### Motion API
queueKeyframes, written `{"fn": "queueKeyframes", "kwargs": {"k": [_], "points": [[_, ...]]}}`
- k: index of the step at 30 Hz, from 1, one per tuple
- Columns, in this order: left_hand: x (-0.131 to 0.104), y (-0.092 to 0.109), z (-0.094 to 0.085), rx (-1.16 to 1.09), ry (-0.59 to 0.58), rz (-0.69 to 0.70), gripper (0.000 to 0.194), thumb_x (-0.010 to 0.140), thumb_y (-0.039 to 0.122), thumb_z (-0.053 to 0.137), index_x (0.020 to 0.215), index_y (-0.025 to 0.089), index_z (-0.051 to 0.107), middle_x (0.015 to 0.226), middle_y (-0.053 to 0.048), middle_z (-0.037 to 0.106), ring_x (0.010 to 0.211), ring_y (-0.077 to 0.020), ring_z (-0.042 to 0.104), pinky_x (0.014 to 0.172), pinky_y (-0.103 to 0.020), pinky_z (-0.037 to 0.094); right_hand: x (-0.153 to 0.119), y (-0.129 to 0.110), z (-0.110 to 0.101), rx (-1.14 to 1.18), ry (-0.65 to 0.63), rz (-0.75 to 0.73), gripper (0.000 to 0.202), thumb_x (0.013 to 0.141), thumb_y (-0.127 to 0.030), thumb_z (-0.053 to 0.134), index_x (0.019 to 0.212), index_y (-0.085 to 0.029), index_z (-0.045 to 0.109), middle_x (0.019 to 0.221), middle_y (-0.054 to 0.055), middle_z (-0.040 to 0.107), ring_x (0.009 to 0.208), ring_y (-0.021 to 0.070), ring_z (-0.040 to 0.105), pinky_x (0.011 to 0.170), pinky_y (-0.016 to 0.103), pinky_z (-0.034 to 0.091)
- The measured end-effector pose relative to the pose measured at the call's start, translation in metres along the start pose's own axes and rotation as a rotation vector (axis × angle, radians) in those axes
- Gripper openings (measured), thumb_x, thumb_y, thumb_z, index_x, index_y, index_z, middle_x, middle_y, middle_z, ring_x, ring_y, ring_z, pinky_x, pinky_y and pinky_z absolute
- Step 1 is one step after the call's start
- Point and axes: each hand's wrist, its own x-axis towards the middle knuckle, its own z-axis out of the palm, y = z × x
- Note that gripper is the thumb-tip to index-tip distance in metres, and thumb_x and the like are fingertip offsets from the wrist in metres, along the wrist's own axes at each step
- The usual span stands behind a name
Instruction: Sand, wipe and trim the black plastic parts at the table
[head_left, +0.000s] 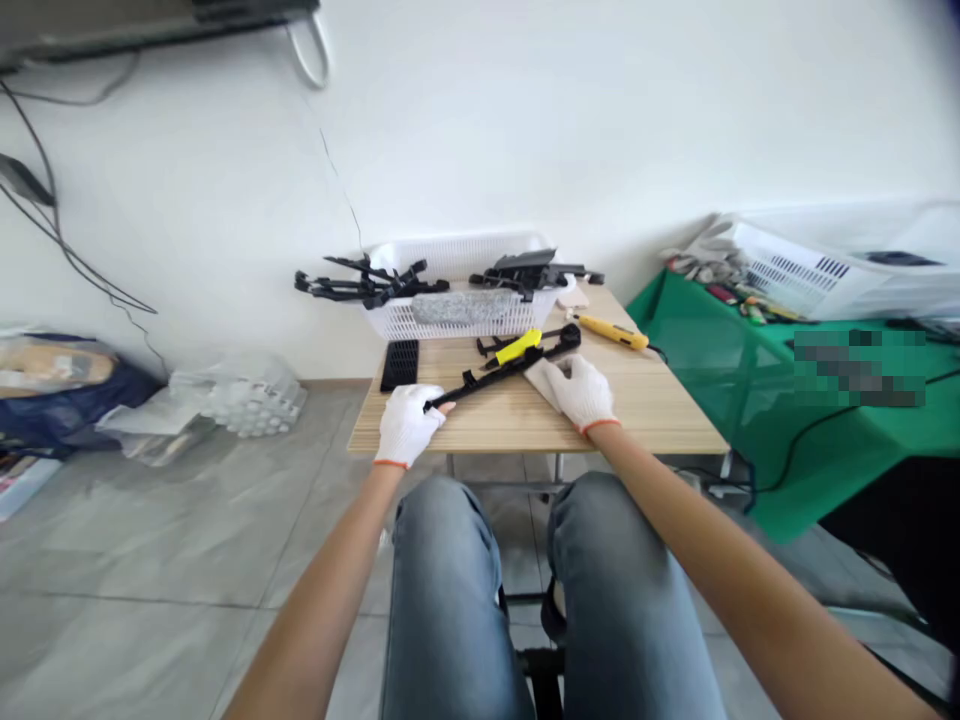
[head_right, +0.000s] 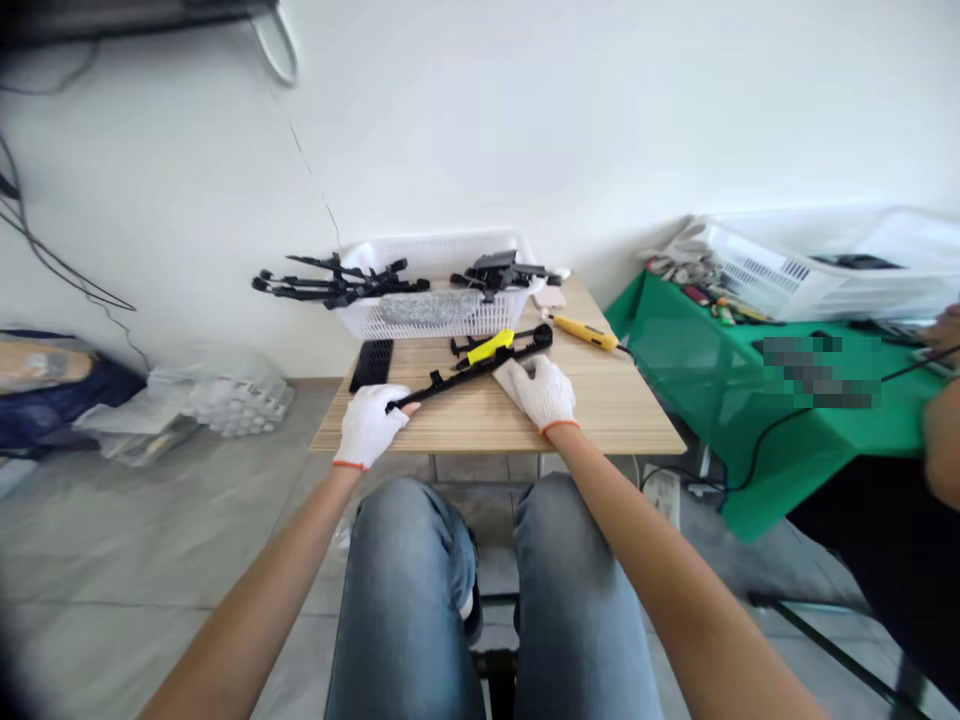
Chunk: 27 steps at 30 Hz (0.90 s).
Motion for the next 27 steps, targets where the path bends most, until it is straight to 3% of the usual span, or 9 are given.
{"fn": "queueKeyframes", "kwargs": {"k": [6,12,20,27], "points": [[0.002,-0.004,0.002,-0.052,-0.071,0.005,0.028,0.086,0.044,0.070,0.101,0.022,0.076,0.108,-0.008,0.077,0.107,-0.0283,0.065,0.097,-0.039,0.051,0.016,0.031,-0.005,0.363,0.183,0.140,0.037,0.083,-0.058,0.052,0.082,-0.023,0.065,0.085,0.006,0.072,0.084,0.0260,0.064,0.071,0.034,0.045],[0.002,-0.006,0.002,-0.031,-0.090,0.008,0.029,0.086,0.049,0.067,0.099,0.025,0.077,0.108,-0.007,0.077,0.107,-0.0287,0.065,0.096,-0.040,0.051,0.024,0.038,-0.006,0.379,0.246,0.185,0.039,0.079,-0.064,0.056,0.076,-0.024,0.058,0.077,0.004,0.067,0.080,0.0251,0.061,0.071,0.034,0.044],[0.002,-0.003,-0.001,-0.027,-0.121,-0.023,0.034,0.084,0.053,0.068,0.094,0.022,0.076,0.103,-0.009,0.077,0.103,-0.0293,0.066,0.090,-0.040,0.052,0.047,0.062,-0.025,0.456,0.520,0.330,0.035,0.079,-0.059,0.060,0.076,-0.025,0.049,0.080,0.002,0.063,0.082,0.0230,0.060,0.078,0.034,0.048],[0.003,-0.004,-0.002,0.010,-0.124,-0.050,0.034,0.080,0.055,0.072,0.091,0.024,0.076,0.100,-0.007,0.077,0.102,-0.0288,0.067,0.087,-0.038,0.053,0.066,0.069,-0.024,0.576,0.497,0.296,0.034,0.068,-0.045,0.069,0.089,-0.022,0.058,0.089,0.003,0.068,0.086,0.0213,0.064,0.080,0.032,0.053]]}}
